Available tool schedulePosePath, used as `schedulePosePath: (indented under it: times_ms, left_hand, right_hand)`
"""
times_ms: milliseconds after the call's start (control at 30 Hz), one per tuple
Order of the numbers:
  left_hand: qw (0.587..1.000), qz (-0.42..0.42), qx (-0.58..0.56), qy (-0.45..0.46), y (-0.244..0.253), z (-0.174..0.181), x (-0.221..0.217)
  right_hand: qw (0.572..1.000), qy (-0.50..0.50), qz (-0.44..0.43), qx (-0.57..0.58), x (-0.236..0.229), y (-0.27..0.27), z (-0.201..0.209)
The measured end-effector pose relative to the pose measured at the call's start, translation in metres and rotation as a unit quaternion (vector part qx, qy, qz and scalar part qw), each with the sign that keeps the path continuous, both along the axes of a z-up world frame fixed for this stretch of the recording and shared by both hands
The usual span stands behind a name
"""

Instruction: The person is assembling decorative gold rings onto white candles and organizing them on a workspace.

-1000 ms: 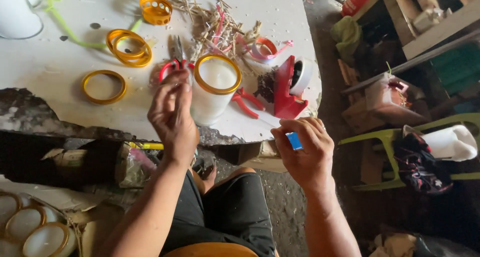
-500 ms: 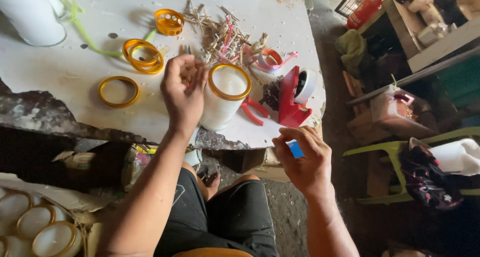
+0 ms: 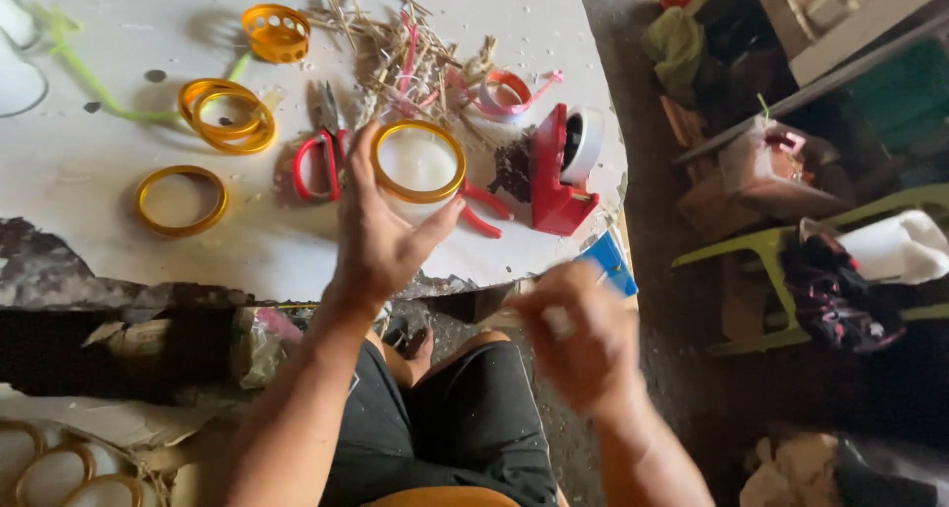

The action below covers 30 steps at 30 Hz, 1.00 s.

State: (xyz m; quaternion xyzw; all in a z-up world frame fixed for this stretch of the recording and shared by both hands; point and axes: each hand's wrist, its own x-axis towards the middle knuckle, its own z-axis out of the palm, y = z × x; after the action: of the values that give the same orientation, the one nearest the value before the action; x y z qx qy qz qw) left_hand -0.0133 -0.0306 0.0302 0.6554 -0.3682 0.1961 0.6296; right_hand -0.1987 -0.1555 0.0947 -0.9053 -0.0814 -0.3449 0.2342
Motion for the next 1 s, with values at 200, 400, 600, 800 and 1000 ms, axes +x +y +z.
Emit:
schedulePosePath:
  times_ms: [200,400,600,800,1000]
  left_hand:
    - [0.993,-0.107,0.006,0.046,0.012,0.001,0.009]
    - [0.989,-0.141,0.034,0.011,0.025,0.008,0.019]
    - [0.916,-0.391,0.036,0.083,0.031,-0.01,0.054]
    - [0.894,-0.424,-0.051,0.139,0.051,-0.025,0.075]
    - [0.97,-0.197,-0.077,0.12,0.048,-0.021,0.022]
  right_hand:
    - [0.996,0.001,-0.086,0.029,0.066,-0.055,0.0]
    - [0.989,0.032,0.049,0.134,0.127,-0.062,-0.005]
    - [0.932,0.107,0.222,0.266,0.148,-0.071,-0.011]
    - [0.88,0.147,0.297,0.341,0.134,-0.053,-0.006]
    - [0.919,0.067,0.129,0.367,0.129,-0.043,-0.032]
